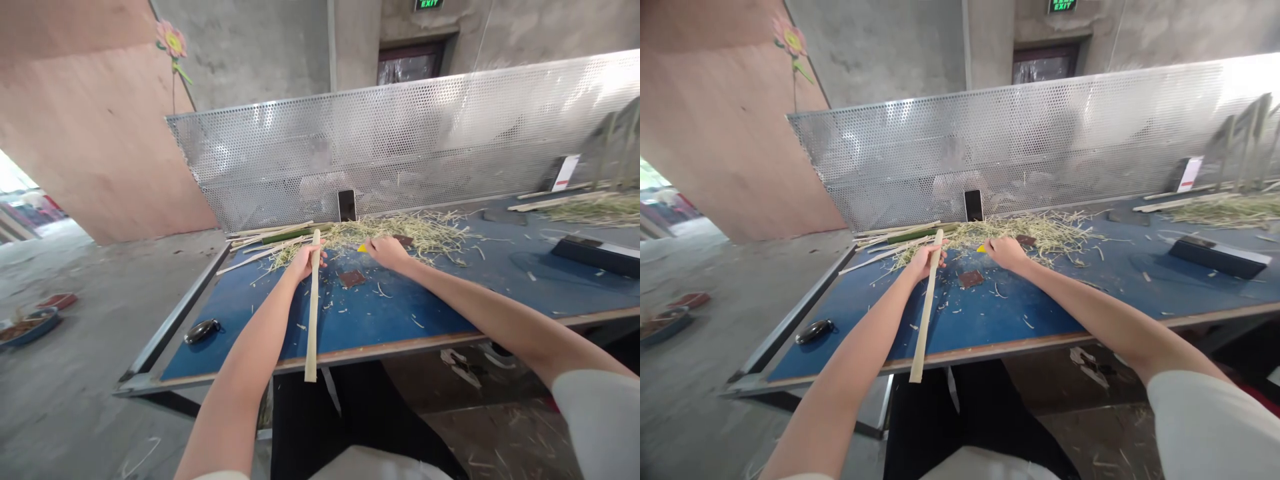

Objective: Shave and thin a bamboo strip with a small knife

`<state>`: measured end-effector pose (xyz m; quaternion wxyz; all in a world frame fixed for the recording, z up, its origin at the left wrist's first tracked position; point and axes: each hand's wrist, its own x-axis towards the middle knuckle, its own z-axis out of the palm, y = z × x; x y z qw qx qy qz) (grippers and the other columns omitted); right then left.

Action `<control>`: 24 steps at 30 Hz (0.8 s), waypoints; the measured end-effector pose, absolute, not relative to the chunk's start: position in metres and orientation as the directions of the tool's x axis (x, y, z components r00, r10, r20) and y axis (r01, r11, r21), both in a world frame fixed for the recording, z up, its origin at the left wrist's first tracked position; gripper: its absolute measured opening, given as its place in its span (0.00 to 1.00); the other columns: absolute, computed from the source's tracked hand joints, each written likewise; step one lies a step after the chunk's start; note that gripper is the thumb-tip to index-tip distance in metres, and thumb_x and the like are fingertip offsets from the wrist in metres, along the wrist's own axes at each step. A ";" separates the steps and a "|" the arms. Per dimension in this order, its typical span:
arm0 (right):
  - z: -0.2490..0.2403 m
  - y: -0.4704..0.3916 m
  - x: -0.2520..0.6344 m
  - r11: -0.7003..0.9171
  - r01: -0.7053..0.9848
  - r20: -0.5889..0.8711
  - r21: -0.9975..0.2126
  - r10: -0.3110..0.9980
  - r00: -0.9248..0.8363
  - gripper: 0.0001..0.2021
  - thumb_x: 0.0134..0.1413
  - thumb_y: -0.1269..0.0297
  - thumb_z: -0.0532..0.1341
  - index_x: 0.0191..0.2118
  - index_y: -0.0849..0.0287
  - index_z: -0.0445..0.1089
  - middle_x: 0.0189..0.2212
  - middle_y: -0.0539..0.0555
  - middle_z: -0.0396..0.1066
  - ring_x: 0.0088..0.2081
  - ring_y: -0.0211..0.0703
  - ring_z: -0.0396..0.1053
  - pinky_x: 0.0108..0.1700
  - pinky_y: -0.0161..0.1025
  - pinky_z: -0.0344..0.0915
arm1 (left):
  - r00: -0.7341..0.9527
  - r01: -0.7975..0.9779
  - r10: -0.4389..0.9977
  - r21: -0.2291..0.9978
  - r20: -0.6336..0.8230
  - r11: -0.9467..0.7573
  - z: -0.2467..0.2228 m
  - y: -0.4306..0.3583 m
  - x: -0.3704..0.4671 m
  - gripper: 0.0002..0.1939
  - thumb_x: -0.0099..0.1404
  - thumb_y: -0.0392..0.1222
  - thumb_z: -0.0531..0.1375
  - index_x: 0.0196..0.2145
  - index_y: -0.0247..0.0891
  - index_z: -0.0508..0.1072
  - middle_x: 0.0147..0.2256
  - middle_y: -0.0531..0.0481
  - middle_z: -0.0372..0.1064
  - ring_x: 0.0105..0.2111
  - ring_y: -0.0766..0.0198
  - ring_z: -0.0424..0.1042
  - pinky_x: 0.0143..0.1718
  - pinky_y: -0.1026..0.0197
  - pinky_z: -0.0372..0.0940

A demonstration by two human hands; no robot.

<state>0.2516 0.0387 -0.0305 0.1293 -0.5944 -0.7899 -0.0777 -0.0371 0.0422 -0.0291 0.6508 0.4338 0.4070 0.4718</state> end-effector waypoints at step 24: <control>-0.034 0.038 0.247 0.383 0.918 0.293 -0.107 0.894 -0.338 0.28 0.82 0.57 0.46 0.32 0.57 0.75 0.27 0.57 0.74 0.29 0.46 0.65 0.34 0.43 0.49 | 0.157 -0.190 0.984 0.975 -0.089 0.119 -0.043 0.054 -0.036 0.17 0.72 0.43 0.68 0.54 0.31 0.83 0.26 0.50 0.75 0.20 0.64 0.70 0.26 0.60 0.73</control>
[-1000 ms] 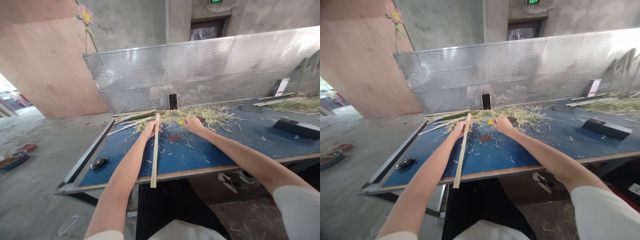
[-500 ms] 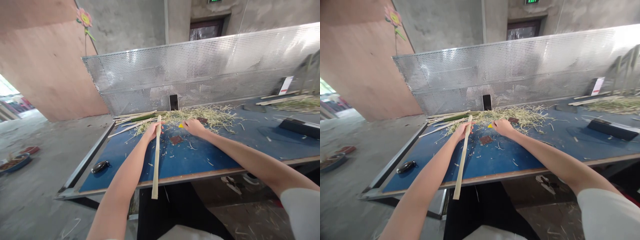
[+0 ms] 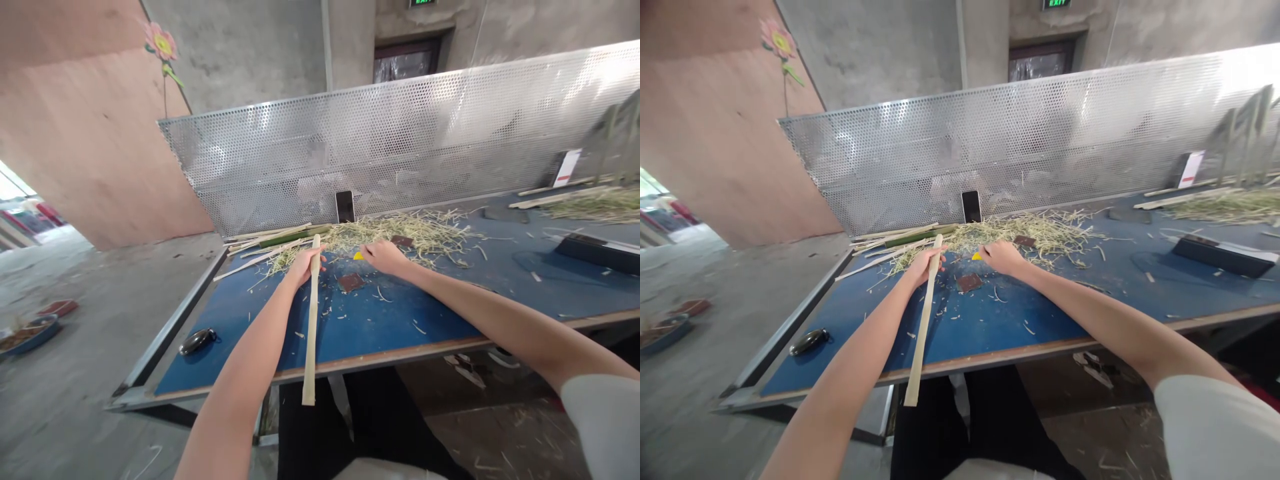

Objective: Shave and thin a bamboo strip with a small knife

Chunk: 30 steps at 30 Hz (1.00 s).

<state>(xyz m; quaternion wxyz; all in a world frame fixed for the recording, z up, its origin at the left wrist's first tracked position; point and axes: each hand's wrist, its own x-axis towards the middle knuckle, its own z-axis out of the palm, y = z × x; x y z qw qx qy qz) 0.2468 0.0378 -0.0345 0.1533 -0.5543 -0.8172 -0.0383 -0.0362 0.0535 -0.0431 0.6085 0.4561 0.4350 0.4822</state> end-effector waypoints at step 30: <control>-0.040 0.042 0.247 0.473 0.871 0.266 -0.133 0.864 -0.428 0.29 0.81 0.54 0.47 0.28 0.55 0.74 0.24 0.57 0.73 0.26 0.45 0.61 0.34 0.46 0.49 | 0.073 -0.211 0.995 0.974 -0.066 0.080 -0.042 0.053 -0.033 0.22 0.73 0.46 0.65 0.59 0.31 0.78 0.28 0.49 0.79 0.18 0.64 0.70 0.23 0.61 0.69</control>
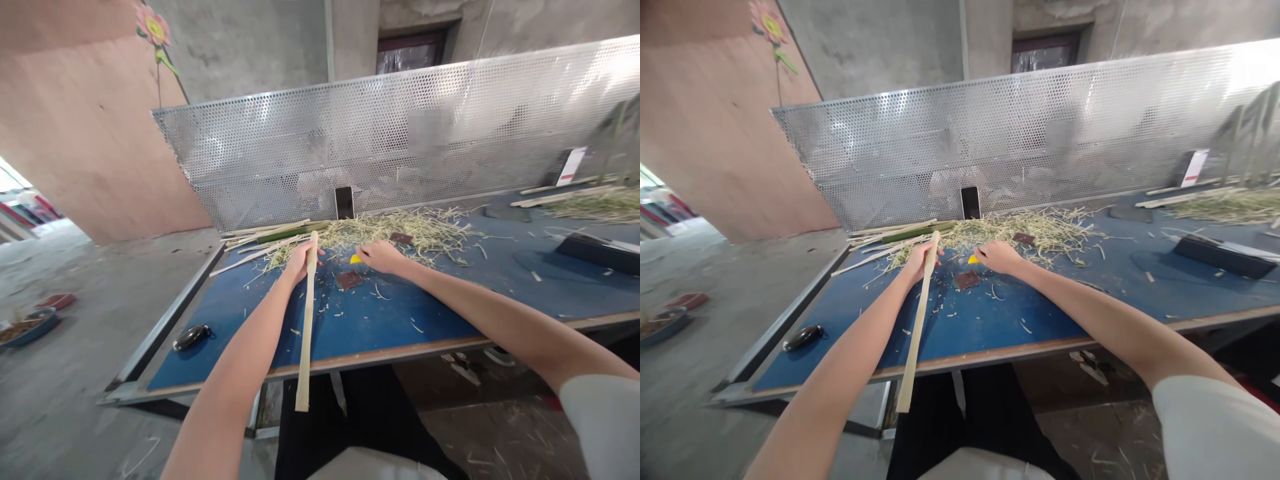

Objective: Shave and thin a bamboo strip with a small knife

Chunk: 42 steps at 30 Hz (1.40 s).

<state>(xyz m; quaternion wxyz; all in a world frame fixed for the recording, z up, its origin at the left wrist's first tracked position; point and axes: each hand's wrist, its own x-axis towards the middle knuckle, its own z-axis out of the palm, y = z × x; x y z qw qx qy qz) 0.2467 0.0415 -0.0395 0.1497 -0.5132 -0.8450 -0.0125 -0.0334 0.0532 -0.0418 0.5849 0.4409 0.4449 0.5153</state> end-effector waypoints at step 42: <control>-0.039 0.034 0.244 0.604 0.797 0.259 -0.005 0.771 -0.582 0.24 0.79 0.59 0.49 0.31 0.55 0.74 0.24 0.55 0.74 0.26 0.43 0.62 0.36 0.46 0.46 | 0.169 -0.094 0.983 0.991 -0.077 0.094 -0.037 0.046 -0.030 0.21 0.69 0.48 0.70 0.54 0.32 0.86 0.27 0.46 0.80 0.20 0.64 0.72 0.23 0.62 0.69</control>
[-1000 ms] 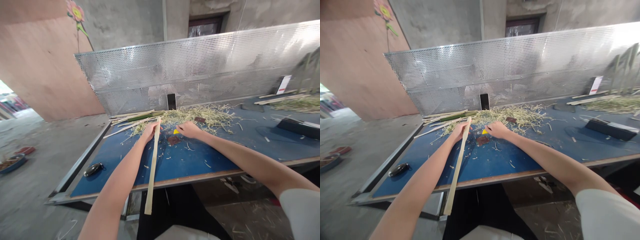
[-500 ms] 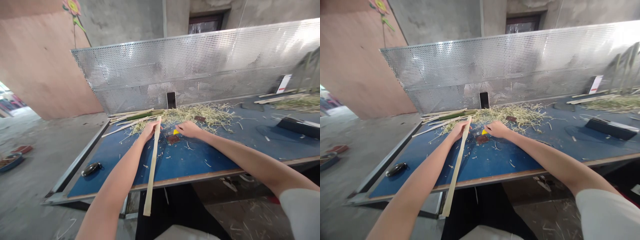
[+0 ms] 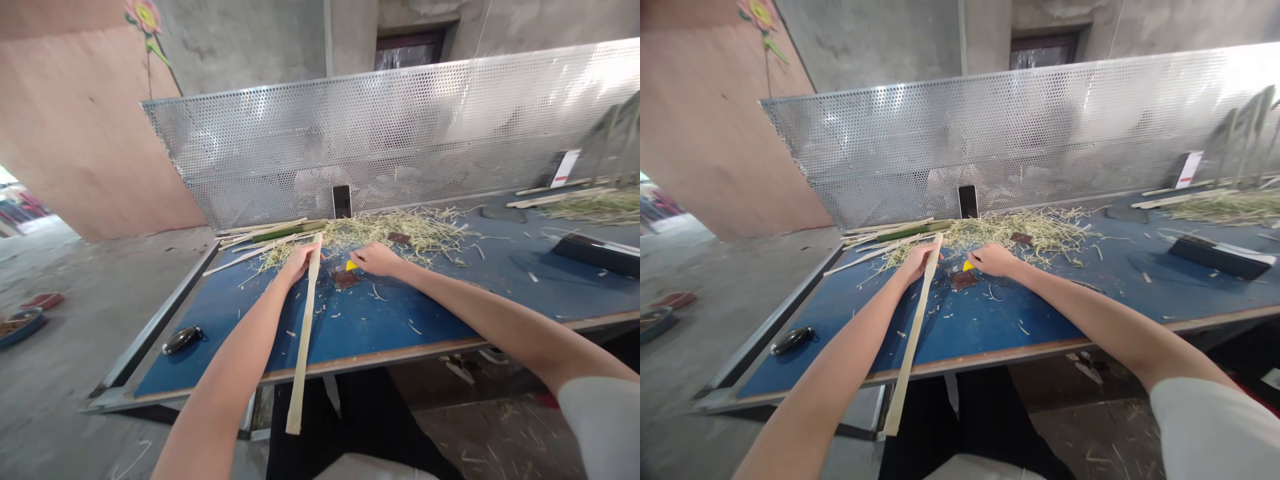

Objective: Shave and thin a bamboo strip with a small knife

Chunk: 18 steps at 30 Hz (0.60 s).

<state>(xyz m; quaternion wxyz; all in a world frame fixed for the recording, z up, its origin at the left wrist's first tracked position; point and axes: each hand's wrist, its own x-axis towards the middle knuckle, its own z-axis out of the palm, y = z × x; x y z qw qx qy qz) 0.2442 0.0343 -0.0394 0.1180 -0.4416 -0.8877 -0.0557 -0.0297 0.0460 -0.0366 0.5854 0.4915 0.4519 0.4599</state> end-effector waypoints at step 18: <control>-0.042 0.003 0.200 0.612 0.781 0.211 0.127 0.753 -0.624 0.22 0.84 0.63 0.47 0.51 0.61 0.79 0.38 0.61 0.84 0.33 0.49 0.75 0.35 0.45 0.48 | 0.181 -0.032 0.979 0.994 -0.093 0.100 -0.042 0.055 -0.031 0.16 0.68 0.47 0.72 0.48 0.34 0.87 0.29 0.46 0.82 0.26 0.61 0.74 0.26 0.63 0.65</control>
